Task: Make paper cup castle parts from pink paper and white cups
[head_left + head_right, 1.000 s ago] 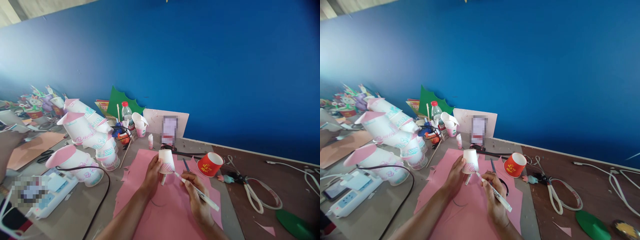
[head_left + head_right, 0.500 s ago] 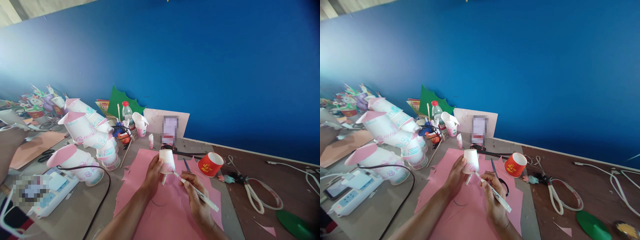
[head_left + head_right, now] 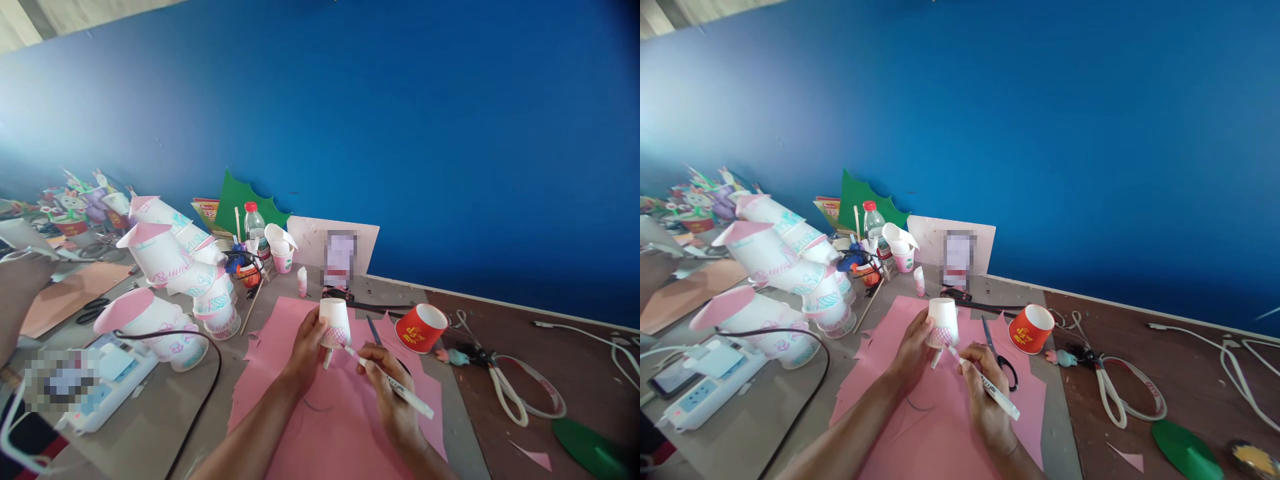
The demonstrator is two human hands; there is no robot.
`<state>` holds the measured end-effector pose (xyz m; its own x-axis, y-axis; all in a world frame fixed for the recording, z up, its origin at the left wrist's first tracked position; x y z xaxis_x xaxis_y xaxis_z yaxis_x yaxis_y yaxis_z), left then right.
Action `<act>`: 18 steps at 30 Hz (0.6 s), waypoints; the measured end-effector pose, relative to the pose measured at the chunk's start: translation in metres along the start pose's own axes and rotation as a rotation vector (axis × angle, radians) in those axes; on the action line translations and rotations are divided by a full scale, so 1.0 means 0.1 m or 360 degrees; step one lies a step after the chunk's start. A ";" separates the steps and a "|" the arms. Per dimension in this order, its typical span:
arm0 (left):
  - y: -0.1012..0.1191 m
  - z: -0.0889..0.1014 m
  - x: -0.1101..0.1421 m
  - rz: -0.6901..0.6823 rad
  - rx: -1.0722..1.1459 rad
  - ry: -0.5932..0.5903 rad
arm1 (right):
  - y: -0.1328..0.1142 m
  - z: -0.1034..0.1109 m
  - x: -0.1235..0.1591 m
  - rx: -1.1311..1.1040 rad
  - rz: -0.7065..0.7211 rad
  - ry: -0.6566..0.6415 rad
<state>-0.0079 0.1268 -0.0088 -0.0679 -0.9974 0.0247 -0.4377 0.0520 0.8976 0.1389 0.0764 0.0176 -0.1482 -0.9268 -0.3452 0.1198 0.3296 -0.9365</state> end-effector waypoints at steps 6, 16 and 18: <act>0.02 0.01 0.00 0.0002 0.0024 0.0021 | 0.11 0.03 -0.01 -0.0088 -0.0168 -0.0003; 0.00 0.02 -0.01 -0.0002 0.0006 0.0041 | 0.24 0.11 0.01 -0.0303 -0.0236 0.0211; 0.00 0.01 -0.01 -0.0002 0.0011 0.0017 | 0.25 0.11 0.02 -0.0286 -0.0236 0.0245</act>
<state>-0.0088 0.1274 -0.0089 -0.0578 -0.9979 0.0285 -0.4439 0.0513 0.8946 0.1523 0.0809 -0.0062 -0.3002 -0.9335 -0.1961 -0.0881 0.2318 -0.9688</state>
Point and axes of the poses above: each hand's wrist, its own x-axis away from the middle knuckle, its own z-axis out of the back of the hand, y = z × x, the point moved 7 cm from there along -x, towards the middle knuckle
